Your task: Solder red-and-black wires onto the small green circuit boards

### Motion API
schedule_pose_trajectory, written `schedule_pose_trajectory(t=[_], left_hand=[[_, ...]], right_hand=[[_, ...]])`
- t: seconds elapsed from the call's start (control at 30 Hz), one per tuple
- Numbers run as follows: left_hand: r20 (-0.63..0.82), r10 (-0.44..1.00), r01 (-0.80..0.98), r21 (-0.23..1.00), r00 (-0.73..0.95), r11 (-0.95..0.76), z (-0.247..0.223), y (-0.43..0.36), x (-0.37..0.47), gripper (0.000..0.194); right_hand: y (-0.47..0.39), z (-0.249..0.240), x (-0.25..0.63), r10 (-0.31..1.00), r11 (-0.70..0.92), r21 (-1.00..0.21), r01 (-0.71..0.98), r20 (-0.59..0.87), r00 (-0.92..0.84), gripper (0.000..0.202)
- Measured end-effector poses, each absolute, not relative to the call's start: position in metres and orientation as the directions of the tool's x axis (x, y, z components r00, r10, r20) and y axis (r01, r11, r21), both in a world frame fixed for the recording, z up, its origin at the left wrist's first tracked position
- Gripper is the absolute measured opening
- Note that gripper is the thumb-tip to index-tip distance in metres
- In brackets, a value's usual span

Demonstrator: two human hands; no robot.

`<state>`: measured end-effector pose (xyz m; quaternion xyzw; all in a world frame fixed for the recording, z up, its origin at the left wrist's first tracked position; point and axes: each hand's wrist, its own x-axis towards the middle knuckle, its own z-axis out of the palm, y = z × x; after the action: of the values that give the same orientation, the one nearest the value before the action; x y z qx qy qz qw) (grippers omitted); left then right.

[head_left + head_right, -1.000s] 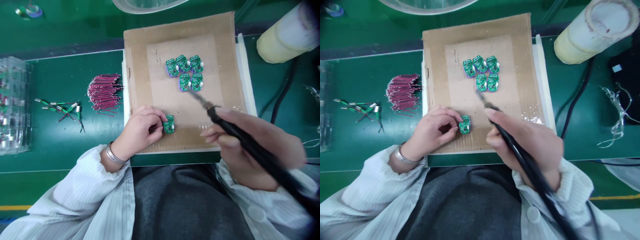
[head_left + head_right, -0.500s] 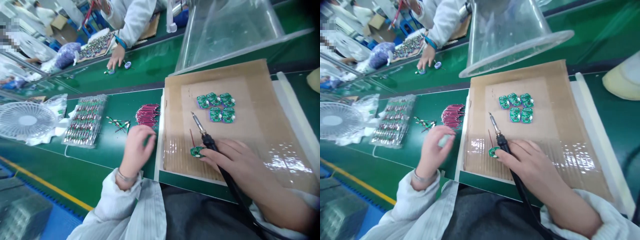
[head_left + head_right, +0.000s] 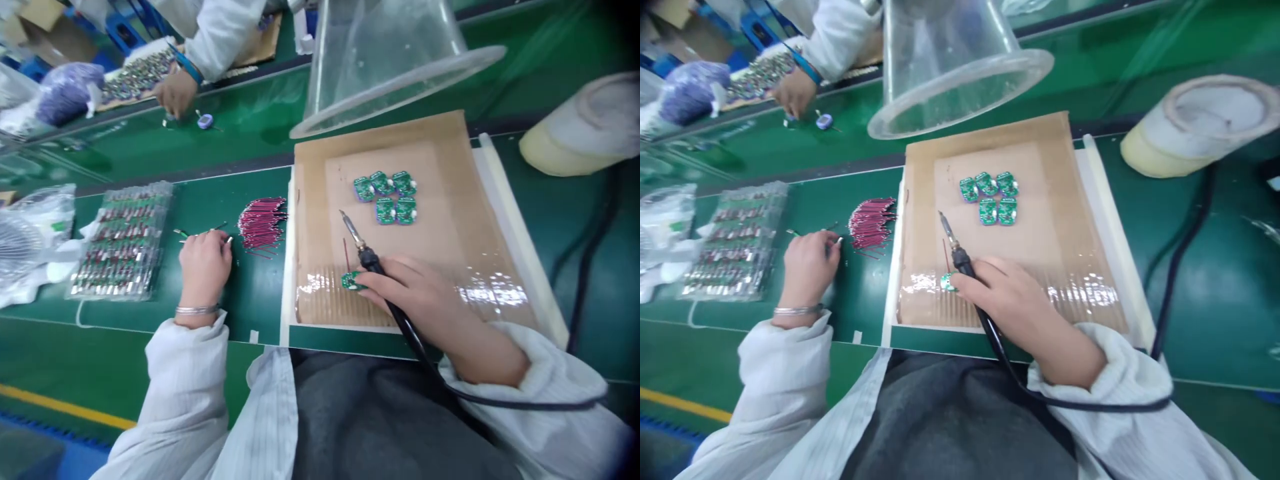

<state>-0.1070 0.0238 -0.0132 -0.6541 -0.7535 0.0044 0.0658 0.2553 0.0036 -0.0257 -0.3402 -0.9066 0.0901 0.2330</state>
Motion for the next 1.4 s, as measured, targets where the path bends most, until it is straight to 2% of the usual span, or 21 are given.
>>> schedule_pose_trajectory(t=[0.07, 0.13, 0.27, 0.37, 0.47, 0.6, 0.67, 0.73, 0.8, 0.87, 0.97, 1.03, 1.2, 1.4], left_hand=[[0.090, 0.985, 0.978, -0.137, -0.144, 0.155, -0.013, 0.024, -0.105, 0.024], [0.094, 0.985, 0.981, -0.114, -0.146, 0.156, -0.013, 0.025, -0.105, 0.021], [0.170, 0.978, 0.991, 0.075, -0.120, 0.108, -0.014, 0.029, -0.111, 0.015], [0.222, 0.969, 0.982, 0.176, -0.113, 0.074, -0.010, 0.028, -0.114, 0.023], [0.313, 0.931, 0.917, 0.395, -0.186, 0.051, 0.001, 0.021, -0.103, 0.027], [0.381, 0.843, 0.619, 0.782, -0.380, -0.074, 0.019, 0.008, -0.053, 0.018], [0.241, 0.906, 0.383, 0.919, -0.348, -0.098, 0.022, 0.004, -0.019, 0.016], [0.045, 0.982, 0.109, 0.994, -0.181, -0.025, 0.020, 0.002, 0.012, 0.015], [-0.100, 0.995, -0.091, 0.991, -0.016, 0.098, 0.017, 0.001, 0.036, 0.015], [-0.176, 0.981, -0.209, 0.960, 0.076, 0.188, 0.013, 0.001, 0.052, 0.016], [-0.214, 0.966, -0.306, 0.919, 0.145, 0.250, 0.011, 0.002, 0.064, 0.017], [-0.239, 0.954, -0.340, 0.895, 0.182, 0.289, 0.012, 0.003, 0.068, 0.015], [-0.280, 0.925, -0.311, 0.882, 0.258, 0.354, 0.014, 0.003, 0.075, 0.012], [-0.177, 0.943, -0.164, 0.960, 0.280, 0.229, 0.013, 0.004, 0.080, 0.010]], right_hand=[[0.004, -0.023, 0.254, 0.667, 0.745, -0.333, 0.578, 0.350, -0.657, 0.022], [0.004, -0.021, 0.255, 0.677, 0.736, -0.364, 0.571, 0.375, -0.633, 0.019], [0.004, -0.019, 0.259, 0.720, 0.693, -0.434, 0.575, 0.432, -0.543, 0.018], [0.004, -0.021, 0.260, 0.739, 0.672, -0.449, 0.589, 0.352, -0.575, 0.020], [0.004, -0.024, 0.258, 0.737, 0.666, -0.460, 0.587, 0.291, -0.610, 0.020], [0.004, -0.021, 0.256, 0.742, 0.669, -0.483, 0.565, 0.381, -0.552, 0.019], [0.003, -0.016, 0.256, 0.771, 0.636, -0.540, 0.551, 0.457, -0.443, 0.016], [0.002, -0.011, 0.258, 0.812, 0.577, -0.597, 0.557, 0.492, -0.314, 0.012], [0.002, -0.007, 0.259, 0.838, 0.522, -0.622, 0.584, 0.501, -0.216, 0.011], [0.002, -0.005, 0.259, 0.856, 0.499, -0.684, 0.532, 0.487, -0.176, 0.015], [0.004, -0.005, 0.255, 0.914, 0.400, -0.896, 0.194, 0.375, -0.152, 0.032], [0.006, -0.005, 0.251, 0.946, 0.289, -0.957, -0.020, 0.289, -0.148, 0.038], [0.010, -0.003, 0.244, 0.963, 0.251, -0.965, -0.072, 0.257, -0.079, 0.032], [0.008, -0.003, 0.244, 0.960, 0.274, -0.954, -0.124, 0.279, -0.023, 0.039]])
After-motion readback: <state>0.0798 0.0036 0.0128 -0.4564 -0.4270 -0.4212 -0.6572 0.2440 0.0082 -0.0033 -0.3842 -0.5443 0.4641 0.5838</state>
